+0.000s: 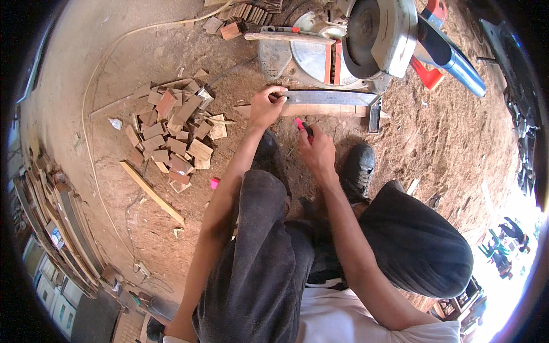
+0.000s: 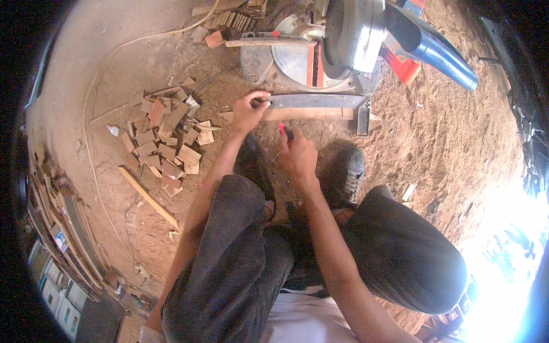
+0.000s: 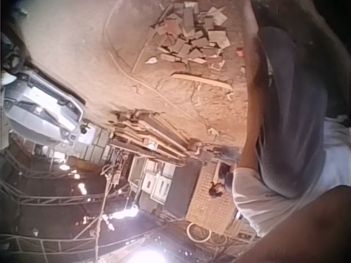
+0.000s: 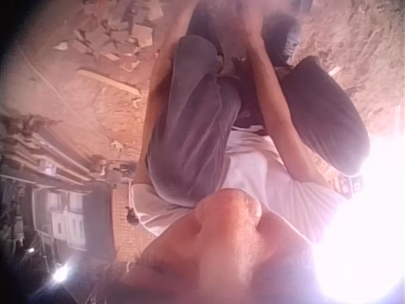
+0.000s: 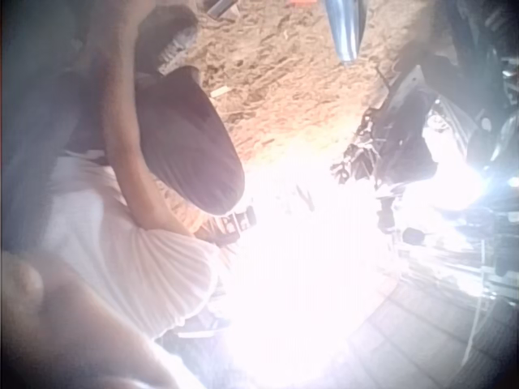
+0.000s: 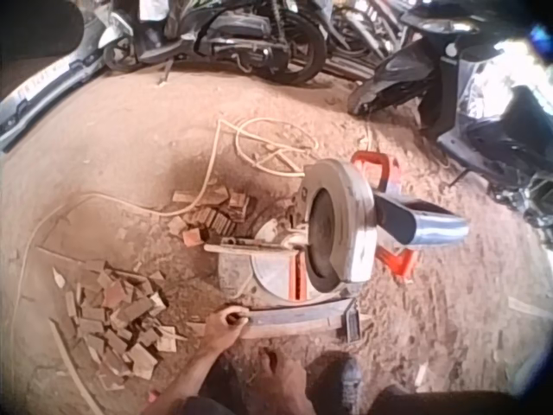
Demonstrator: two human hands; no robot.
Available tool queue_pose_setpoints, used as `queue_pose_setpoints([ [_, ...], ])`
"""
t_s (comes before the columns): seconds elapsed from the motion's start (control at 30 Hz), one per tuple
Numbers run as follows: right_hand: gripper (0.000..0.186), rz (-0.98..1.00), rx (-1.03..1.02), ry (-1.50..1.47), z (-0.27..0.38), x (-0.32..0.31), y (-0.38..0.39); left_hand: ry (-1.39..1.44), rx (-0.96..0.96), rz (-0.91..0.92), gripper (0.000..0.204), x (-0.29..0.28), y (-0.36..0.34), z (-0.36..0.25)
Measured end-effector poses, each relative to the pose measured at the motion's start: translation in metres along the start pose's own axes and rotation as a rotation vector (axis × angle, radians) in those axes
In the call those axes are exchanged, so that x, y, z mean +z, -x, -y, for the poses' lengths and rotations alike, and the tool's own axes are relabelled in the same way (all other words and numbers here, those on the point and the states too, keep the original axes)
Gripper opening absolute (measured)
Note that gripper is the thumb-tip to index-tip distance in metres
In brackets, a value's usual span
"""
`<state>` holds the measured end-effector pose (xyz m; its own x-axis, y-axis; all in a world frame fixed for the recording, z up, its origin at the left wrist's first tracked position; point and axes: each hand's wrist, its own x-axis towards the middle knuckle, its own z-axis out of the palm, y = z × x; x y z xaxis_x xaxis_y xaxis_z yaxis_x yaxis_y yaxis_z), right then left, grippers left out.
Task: The person marks a piece of wood using a ruler and a marker, then positions it on a miter saw and makes a cut.
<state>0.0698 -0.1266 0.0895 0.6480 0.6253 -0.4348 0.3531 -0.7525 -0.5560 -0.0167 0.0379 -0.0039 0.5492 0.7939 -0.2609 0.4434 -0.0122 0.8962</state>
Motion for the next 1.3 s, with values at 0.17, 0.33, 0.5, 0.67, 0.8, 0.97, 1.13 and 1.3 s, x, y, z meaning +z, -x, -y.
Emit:
queue_pose_setpoints([
  [0.17, 0.029, 0.004, -0.025, -0.041, 0.003, -0.002, 0.0, -0.002, -0.06, 0.04, 0.03, -0.012, 0.0, 0.003],
  [0.33, 0.029, 0.033, -0.012, -0.009, -0.002, 0.003, 0.0, -0.036, -0.152, 0.107, 0.028, -0.035, -0.001, 0.001],
  [0.5, 0.028, 0.066, -0.025, 0.026, -0.001, 0.006, 0.0, -0.093, -0.148, 0.104, 0.029, -0.056, 0.001, 0.005],
  [0.67, 0.028, 0.033, -0.072, -0.029, -0.001, 0.007, 0.001, -0.083, -0.124, 0.108, 0.027, -0.063, 0.005, 0.01],
  [0.8, 0.027, 0.023, -0.075, -0.014, -0.004, 0.011, 0.001, -0.095, -0.017, 0.059, 0.027, -0.063, 0.008, 0.014],
  [0.97, 0.028, 0.031, -0.108, -0.015, -0.01, 0.016, -0.003, -0.065, -0.029, 0.037, 0.026, -0.058, 0.009, 0.021],
  [1.13, 0.029, 0.035, -0.103, -0.024, -0.007, 0.018, -0.001, -0.088, 0.043, -0.052, 0.026, -0.054, 0.011, 0.023],
  [1.3, 0.029, 0.03, -0.074, 0.0, -0.009, 0.013, -0.003, -0.126, -0.032, -0.073, 0.025, -0.043, 0.013, 0.0],
])
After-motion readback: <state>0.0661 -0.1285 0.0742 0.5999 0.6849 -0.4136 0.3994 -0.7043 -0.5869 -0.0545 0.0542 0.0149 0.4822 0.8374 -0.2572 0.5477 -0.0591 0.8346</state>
